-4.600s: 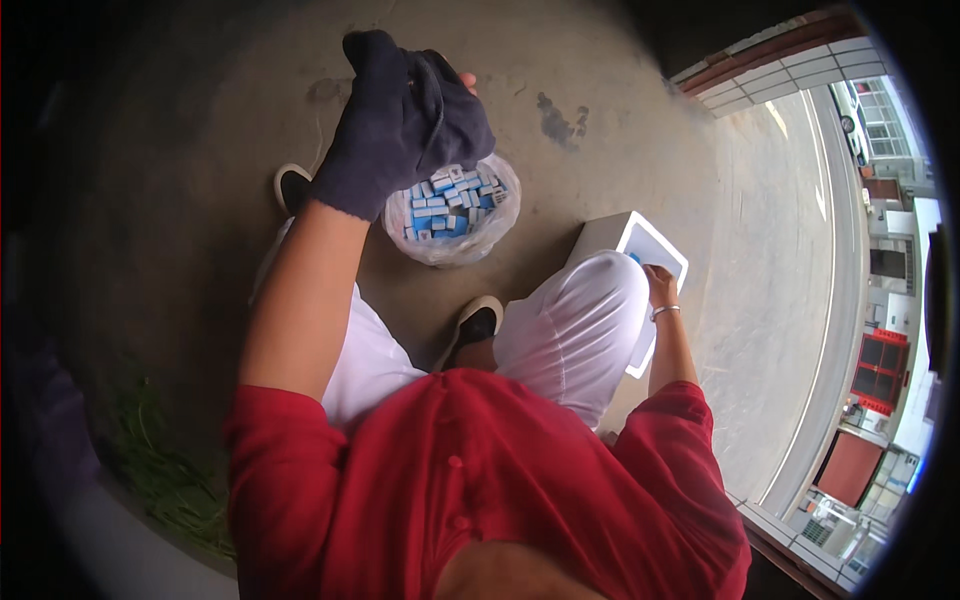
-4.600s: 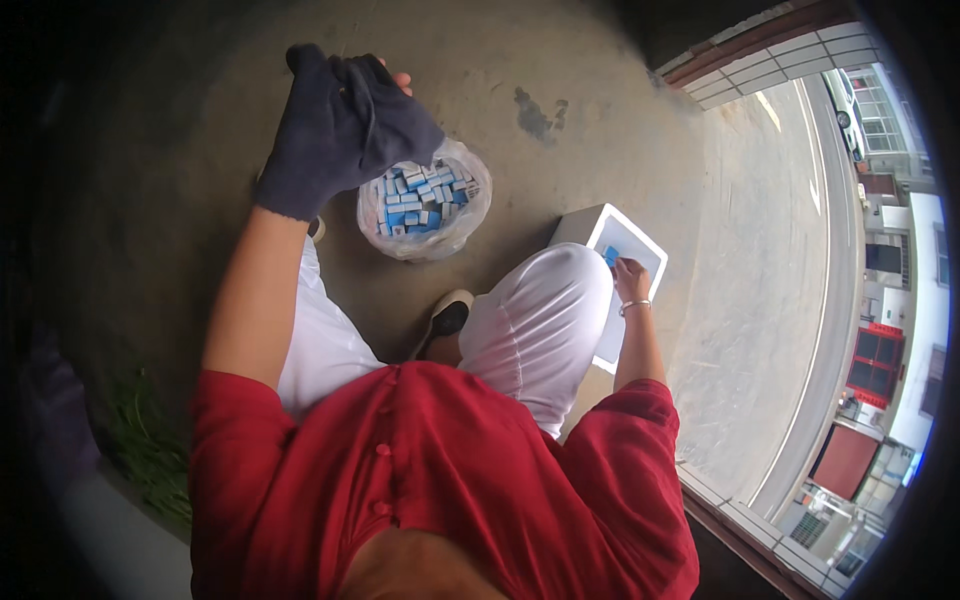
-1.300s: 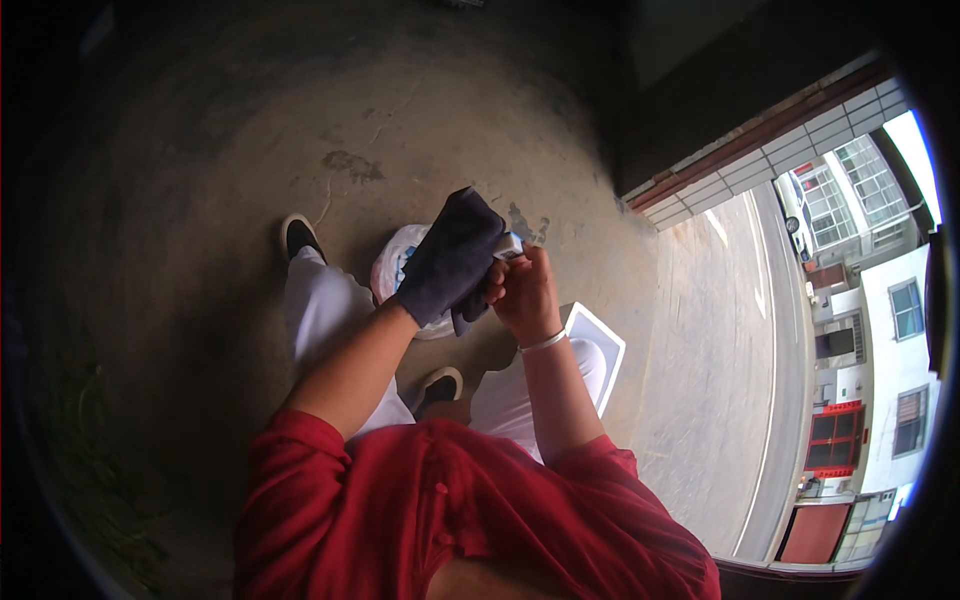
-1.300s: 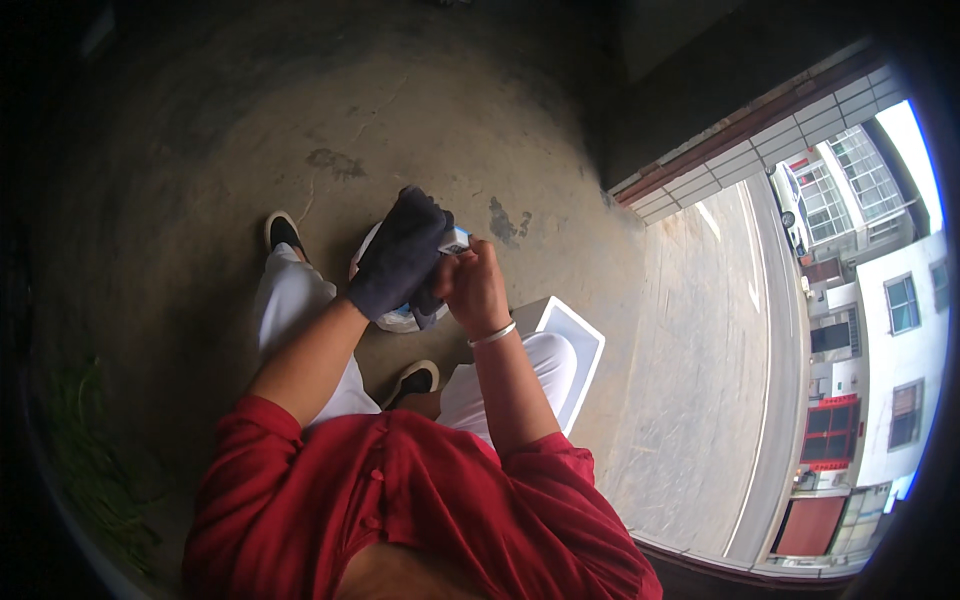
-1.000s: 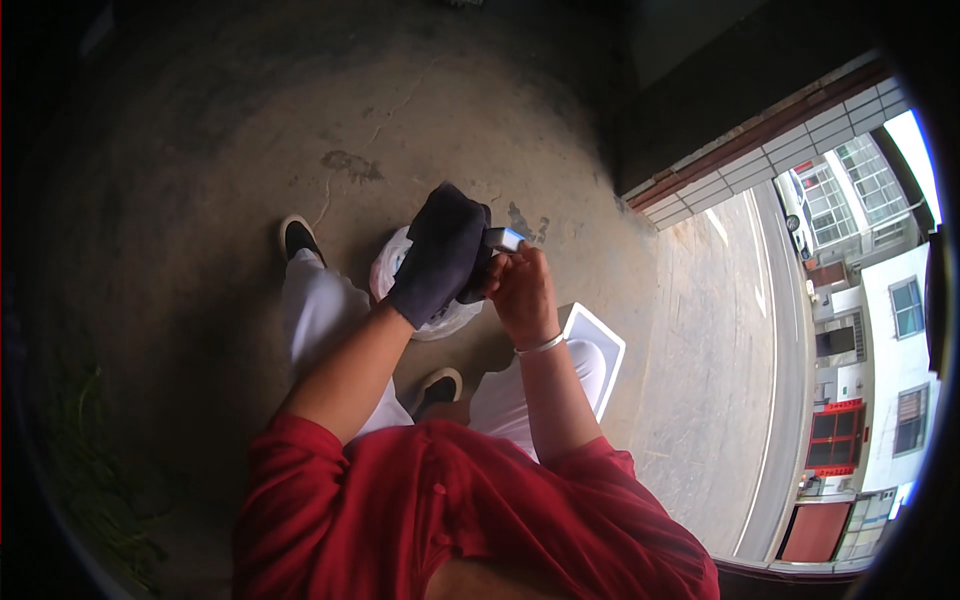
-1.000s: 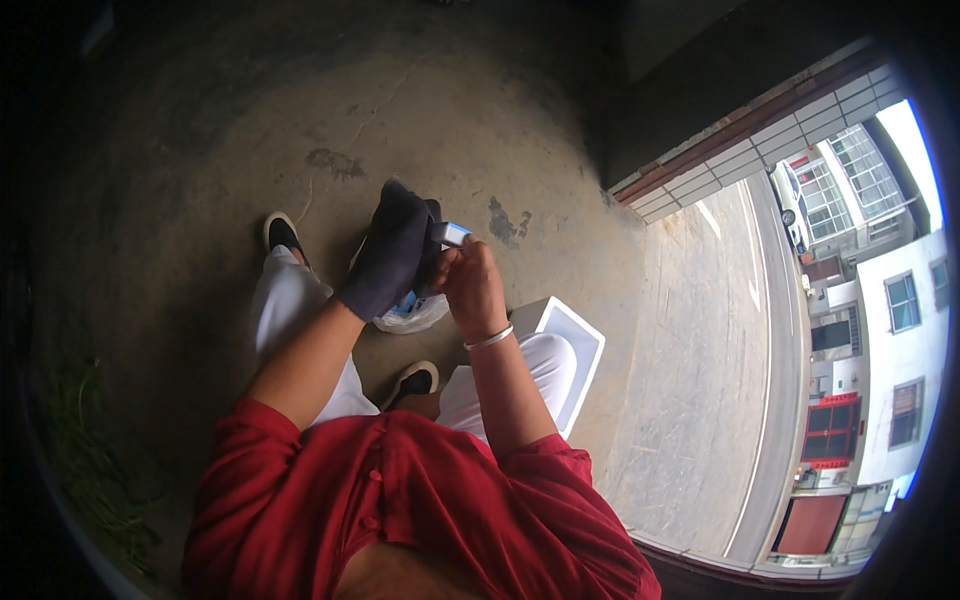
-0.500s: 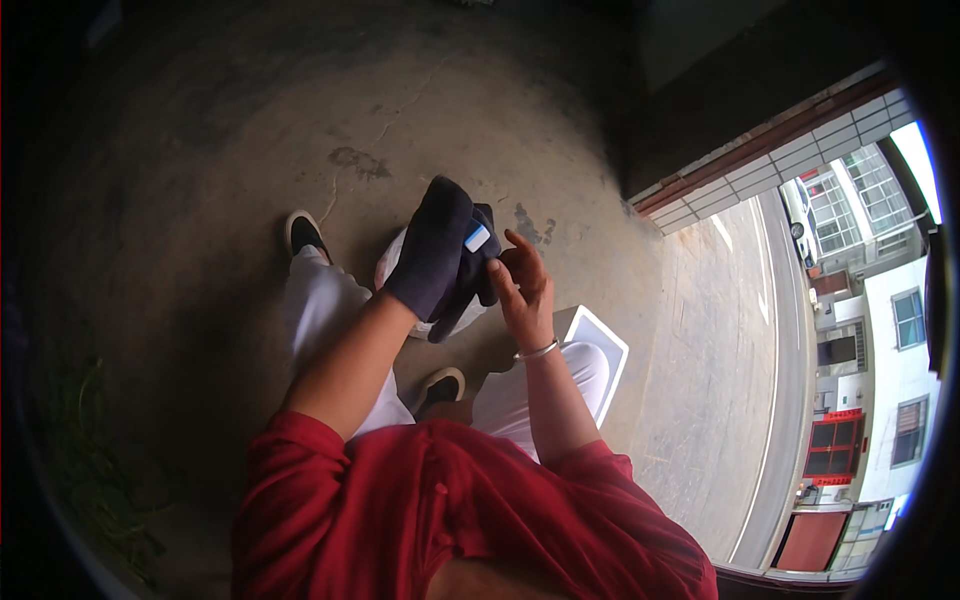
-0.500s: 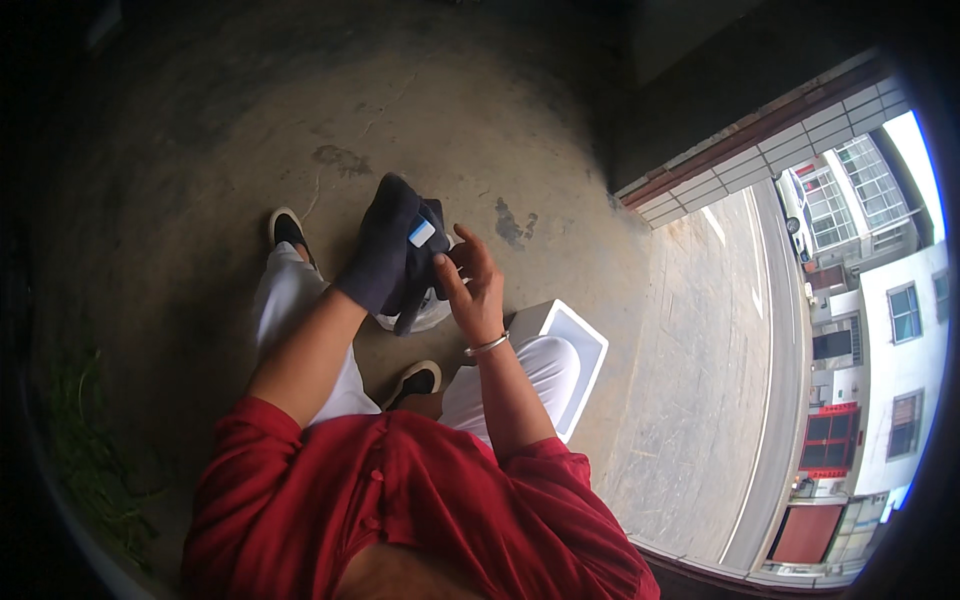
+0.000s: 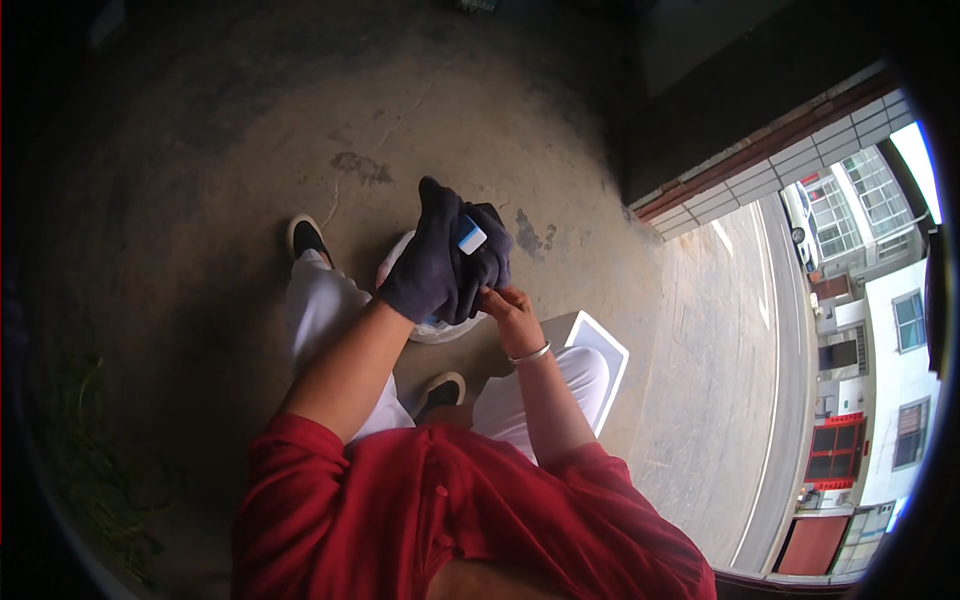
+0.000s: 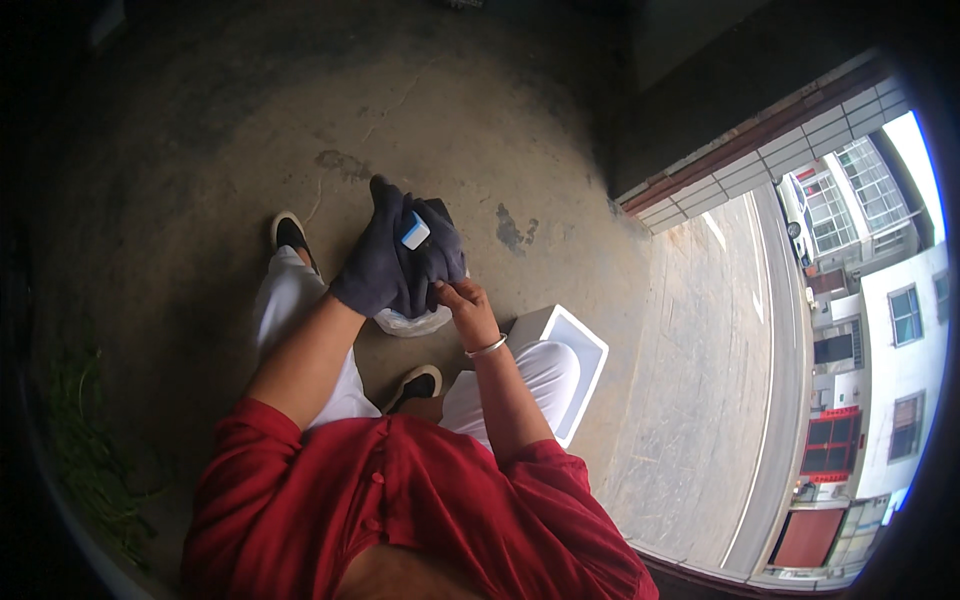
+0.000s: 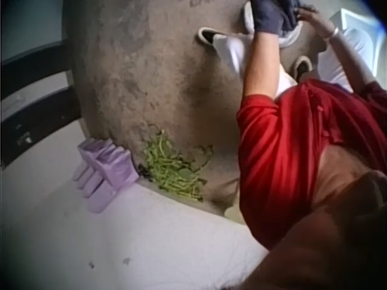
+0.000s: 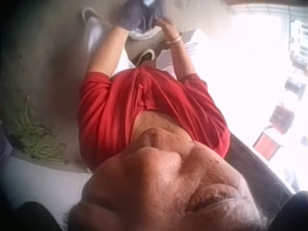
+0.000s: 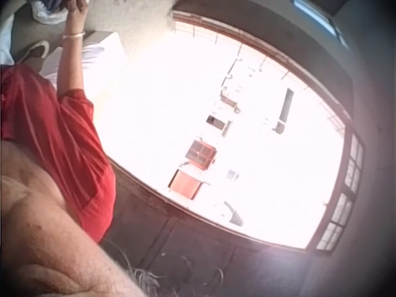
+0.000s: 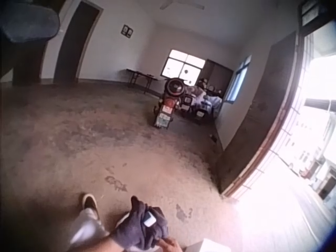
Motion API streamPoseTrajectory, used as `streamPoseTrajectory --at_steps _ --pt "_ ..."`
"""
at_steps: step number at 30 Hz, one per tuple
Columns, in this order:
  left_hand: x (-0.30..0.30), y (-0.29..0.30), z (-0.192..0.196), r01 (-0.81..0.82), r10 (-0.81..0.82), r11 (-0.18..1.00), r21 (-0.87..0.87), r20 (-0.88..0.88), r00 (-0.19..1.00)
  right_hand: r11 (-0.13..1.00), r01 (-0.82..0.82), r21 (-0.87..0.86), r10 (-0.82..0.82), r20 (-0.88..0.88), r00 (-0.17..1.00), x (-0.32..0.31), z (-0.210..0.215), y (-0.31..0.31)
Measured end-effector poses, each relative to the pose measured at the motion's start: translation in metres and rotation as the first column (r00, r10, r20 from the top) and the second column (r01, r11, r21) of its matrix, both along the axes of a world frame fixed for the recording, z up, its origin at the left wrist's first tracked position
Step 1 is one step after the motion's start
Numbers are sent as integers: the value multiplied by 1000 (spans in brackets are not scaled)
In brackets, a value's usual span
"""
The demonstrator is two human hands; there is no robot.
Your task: Sorting small packaged items from one container into another.
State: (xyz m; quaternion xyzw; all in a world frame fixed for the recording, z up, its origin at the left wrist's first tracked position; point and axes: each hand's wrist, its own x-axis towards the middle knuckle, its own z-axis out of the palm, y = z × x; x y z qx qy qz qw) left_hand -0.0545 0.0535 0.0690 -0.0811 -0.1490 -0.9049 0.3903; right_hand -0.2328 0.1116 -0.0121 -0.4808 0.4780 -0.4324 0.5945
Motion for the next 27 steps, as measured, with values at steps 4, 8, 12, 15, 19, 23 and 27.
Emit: streamPoseTrajectory --at_steps 4,8,12,15,19,23,27 --pt "7 13 10 -235 161 949 209 319 934 945 249 212 -312 360 879 21 48 2" --pt "3 6 8 -207 125 913 351 243 962 967 234 -104 -213 183 960 -4 53 2" --pt "-1 8 22 -132 30 867 480 215 976 969 229 -98 -210 173 962 -9 68 -2" --pt "0 -2 -14 -111 60 934 338 158 986 756 -62 -652 -336 -467 818 44 102 3" --pt "-7 -12 -33 -139 126 988 61 187 974 668 -198 -717 -423 -585 691 45 96 0" --pt "-18 0 -25 -324 423 904 -278 493 760 742 -31 -669 -416 -497 761 35 78 -12" --pt "-8 9 7 -172 618 756 -631 604 504 838 132 -530 -352 -339 872 26 73 -18"
